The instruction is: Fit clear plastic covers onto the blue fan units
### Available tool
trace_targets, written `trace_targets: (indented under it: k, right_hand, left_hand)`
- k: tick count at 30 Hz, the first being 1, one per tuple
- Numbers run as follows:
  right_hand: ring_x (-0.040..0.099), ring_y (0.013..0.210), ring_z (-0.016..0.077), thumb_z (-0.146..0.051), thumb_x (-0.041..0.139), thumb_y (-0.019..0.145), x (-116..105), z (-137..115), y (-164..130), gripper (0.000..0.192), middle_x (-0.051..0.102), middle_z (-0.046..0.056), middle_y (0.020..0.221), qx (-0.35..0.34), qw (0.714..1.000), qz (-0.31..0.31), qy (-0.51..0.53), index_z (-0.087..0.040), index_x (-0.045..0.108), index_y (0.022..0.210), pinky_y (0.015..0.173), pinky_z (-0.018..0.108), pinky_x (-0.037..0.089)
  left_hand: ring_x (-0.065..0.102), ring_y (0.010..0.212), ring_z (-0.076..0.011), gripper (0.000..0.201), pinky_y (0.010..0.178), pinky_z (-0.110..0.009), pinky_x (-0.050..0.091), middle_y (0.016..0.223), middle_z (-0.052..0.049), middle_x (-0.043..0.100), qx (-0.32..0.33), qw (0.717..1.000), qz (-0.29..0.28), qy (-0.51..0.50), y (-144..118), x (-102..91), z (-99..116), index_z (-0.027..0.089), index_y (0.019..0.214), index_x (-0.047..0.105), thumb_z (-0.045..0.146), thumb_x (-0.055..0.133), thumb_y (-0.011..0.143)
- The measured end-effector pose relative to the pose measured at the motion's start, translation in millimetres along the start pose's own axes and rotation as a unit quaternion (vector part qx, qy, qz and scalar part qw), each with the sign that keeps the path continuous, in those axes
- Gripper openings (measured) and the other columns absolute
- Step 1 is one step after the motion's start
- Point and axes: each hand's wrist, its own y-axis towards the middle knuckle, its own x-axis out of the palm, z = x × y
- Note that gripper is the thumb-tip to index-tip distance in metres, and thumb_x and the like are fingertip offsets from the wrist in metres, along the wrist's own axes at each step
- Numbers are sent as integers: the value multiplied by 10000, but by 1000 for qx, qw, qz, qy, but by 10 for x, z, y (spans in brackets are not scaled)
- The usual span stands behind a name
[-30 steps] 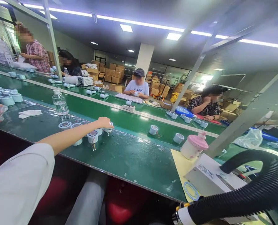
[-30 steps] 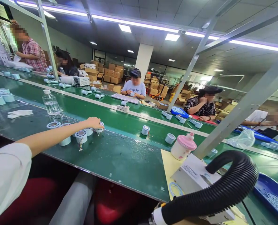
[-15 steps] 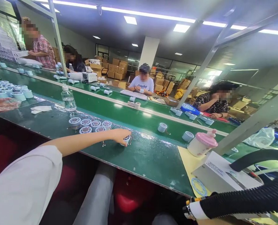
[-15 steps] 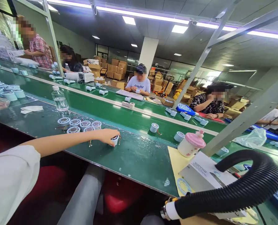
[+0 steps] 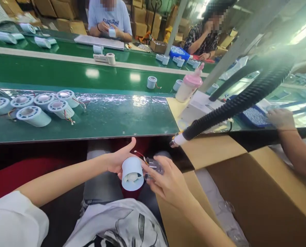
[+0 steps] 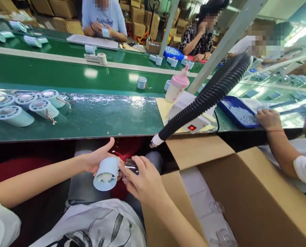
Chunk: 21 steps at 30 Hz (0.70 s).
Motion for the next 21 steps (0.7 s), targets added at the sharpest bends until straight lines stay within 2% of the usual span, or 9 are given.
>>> trace_targets:
  k: [3, 6, 7, 9, 11, 13, 15, 18, 21]
  right_hand:
    - [547, 1028, 323, -215, 577, 816, 53, -27, 126, 451, 527, 170, 1263, 28, 998, -31, -44, -248, 573, 1266, 783, 467, 545]
    - [556, 1017, 315, -178, 625, 781, 58, -8, 113, 328, 491, 184, 1324, 70, 995, -77, -6, -189, 654, 1107, 760, 441, 551]
    - [558, 1022, 310, -151, 641, 766, 55, 0, 98, 265, 504, 172, 1313, 72, 993, -88, 14, -190, 676, 1026, 759, 431, 551]
    - [565, 1029, 295, -122, 675, 744, 40, 11, 73, 159, 543, 135, 1263, 75, 990, -105, 61, -203, 683, 881, 761, 412, 549]
    - [581, 1009, 262, -163, 689, 759, 14, 7, 61, 69, 563, 102, 1217, 102, 982, -106, 123, -211, 660, 800, 762, 383, 545]
    - [593, 992, 223, -231, 614, 838, -13, -11, 57, 55, 559, 88, 1193, 145, 967, -87, 191, -212, 636, 791, 784, 355, 533]
    - [599, 983, 198, -249, 492, 910, -31, -42, 57, 184, 562, 84, 1141, 186, 950, -45, 248, -207, 616, 780, 806, 328, 513]
    - [606, 914, 184, -238, 451, 911, -34, -89, 59, 266, 578, 76, 1037, 239, 922, 30, 304, -193, 589, 688, 772, 298, 496]
    - [603, 812, 177, -226, 503, 847, -28, -109, 67, 261, 607, 70, 946, 289, 889, 76, 347, -190, 593, 605, 643, 268, 486]
  left_hand:
    - [304, 334, -82, 997, 253, -205, 179, 500, -3, 482, -56, 998, -21, 4, 25, 81, 2, 132, 788, 604, 961, 103, 548]
    - [389, 421, -91, 662, 306, -198, 257, 603, -3, 539, -36, 990, -17, 133, -23, 147, 67, 157, 783, 608, 788, 433, 685]
    - [444, 486, -101, 512, 355, -197, 307, 667, -10, 572, -14, 979, -12, 202, -45, 174, 87, 161, 787, 619, 660, 515, 734]
    - [532, 654, -130, 254, 519, -208, 403, 773, -15, 611, 55, 935, 31, 349, -91, 235, 110, 174, 806, 644, 415, 564, 789]
    - [558, 779, -155, 153, 679, -243, 426, 854, -15, 617, 125, 877, 128, 446, -133, 296, 105, 191, 853, 656, 293, 552, 804]
    - [564, 840, -171, 165, 755, -271, 425, 929, -20, 611, 171, 841, 218, 465, -161, 341, 72, 204, 935, 641, 281, 577, 805]
    - [566, 883, -181, 294, 790, -285, 438, 992, -27, 600, 209, 836, 261, 435, -164, 354, 16, 215, 1028, 611, 347, 660, 769]
    - [558, 918, -195, 562, 822, -313, 464, 1002, -33, 549, 259, 837, 272, 399, -118, 319, -105, 243, 1125, 601, 451, 782, 634]
    - [532, 1010, -227, 618, 904, -375, 462, 1052, -58, 480, 299, 822, 260, 410, -44, 256, -237, 252, 1127, 633, 474, 810, 579]
